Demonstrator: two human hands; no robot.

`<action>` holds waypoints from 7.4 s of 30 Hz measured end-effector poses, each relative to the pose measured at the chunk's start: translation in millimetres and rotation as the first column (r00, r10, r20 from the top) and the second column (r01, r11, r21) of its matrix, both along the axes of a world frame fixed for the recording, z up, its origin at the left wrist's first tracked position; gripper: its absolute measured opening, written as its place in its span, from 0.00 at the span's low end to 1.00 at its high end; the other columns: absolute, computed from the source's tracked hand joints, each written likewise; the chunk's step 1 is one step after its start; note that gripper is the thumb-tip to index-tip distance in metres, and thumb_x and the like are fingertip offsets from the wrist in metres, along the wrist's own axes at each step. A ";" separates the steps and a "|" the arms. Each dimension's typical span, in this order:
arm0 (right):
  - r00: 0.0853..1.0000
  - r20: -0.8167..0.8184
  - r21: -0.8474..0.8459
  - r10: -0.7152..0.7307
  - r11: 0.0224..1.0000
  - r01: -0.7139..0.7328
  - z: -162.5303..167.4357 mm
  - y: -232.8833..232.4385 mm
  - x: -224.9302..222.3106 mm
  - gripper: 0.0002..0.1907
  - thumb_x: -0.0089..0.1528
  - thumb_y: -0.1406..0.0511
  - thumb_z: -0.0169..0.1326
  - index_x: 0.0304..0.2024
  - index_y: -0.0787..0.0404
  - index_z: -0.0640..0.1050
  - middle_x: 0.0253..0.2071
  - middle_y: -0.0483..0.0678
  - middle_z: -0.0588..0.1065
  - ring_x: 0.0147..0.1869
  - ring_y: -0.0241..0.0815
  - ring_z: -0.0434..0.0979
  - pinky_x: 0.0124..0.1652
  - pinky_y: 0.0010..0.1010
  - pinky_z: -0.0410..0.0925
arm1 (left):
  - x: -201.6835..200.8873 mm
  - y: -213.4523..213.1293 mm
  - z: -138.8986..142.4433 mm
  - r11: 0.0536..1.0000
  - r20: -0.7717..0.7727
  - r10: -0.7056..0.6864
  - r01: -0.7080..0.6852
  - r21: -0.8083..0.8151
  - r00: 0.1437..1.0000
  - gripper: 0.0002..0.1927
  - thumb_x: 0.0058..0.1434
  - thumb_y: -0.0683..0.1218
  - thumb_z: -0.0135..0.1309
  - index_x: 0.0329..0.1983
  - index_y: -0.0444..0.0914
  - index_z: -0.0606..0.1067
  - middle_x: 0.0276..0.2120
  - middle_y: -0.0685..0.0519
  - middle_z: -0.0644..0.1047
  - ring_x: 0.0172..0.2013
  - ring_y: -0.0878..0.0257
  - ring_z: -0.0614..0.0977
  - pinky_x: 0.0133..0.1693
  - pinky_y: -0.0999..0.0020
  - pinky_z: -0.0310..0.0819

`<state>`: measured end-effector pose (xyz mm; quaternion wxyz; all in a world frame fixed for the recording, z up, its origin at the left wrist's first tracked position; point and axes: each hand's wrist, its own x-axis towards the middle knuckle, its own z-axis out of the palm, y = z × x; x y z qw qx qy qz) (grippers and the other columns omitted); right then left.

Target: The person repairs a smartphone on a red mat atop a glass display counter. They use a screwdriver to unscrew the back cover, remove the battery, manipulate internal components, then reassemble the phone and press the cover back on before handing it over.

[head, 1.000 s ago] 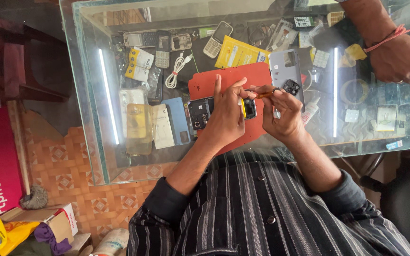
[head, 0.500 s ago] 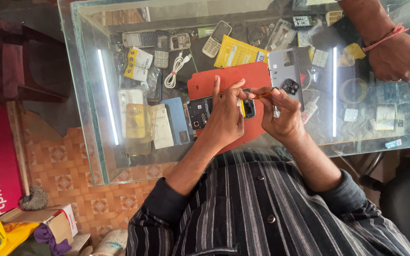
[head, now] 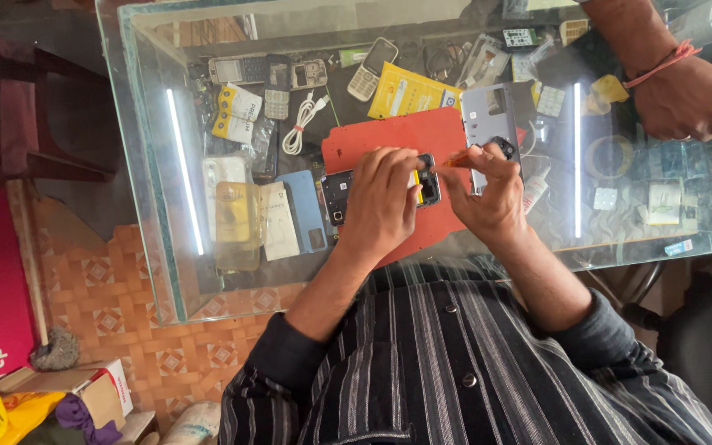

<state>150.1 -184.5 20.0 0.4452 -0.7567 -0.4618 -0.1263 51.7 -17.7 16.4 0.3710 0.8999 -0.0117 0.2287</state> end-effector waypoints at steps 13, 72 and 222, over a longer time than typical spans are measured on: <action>0.985 -0.159 0.075 0.069 0.996 -0.058 0.9 0.5 1.4 0.26 0.65 0.81 0.60 0.51 0.65 0.57 0.43 0.59 0.78 0.44 0.49 0.82 0.44 0.30 0.77 | -3.0 0.6 -7.3 0.999 0.009 0.039 -0.039 -0.009 0.999 0.11 0.61 0.40 0.62 0.46 0.36 0.78 0.55 0.48 0.74 0.57 0.48 0.74 0.58 0.51 0.68; 0.958 -0.131 -0.395 -0.255 0.900 0.185 28.3 -35.7 52.5 0.03 0.66 0.72 0.60 0.41 0.64 0.79 0.39 0.53 0.76 0.41 0.53 0.78 0.39 0.39 0.70 | -2.4 0.8 -7.1 0.998 0.005 0.065 -0.065 0.003 0.998 0.10 0.59 0.41 0.64 0.43 0.35 0.81 0.52 0.51 0.76 0.55 0.51 0.76 0.57 0.52 0.69; 0.984 -0.066 0.021 0.168 0.986 -0.167 5.7 -18.5 -23.7 0.34 0.61 0.80 0.61 0.61 0.59 0.57 0.44 0.62 0.77 0.44 0.57 0.83 0.39 0.38 0.77 | -15.1 -10.0 -14.6 0.997 -0.066 0.073 -0.071 0.042 0.995 0.26 0.59 0.54 0.67 0.54 0.38 0.73 0.64 0.44 0.70 0.66 0.46 0.69 0.69 0.43 0.56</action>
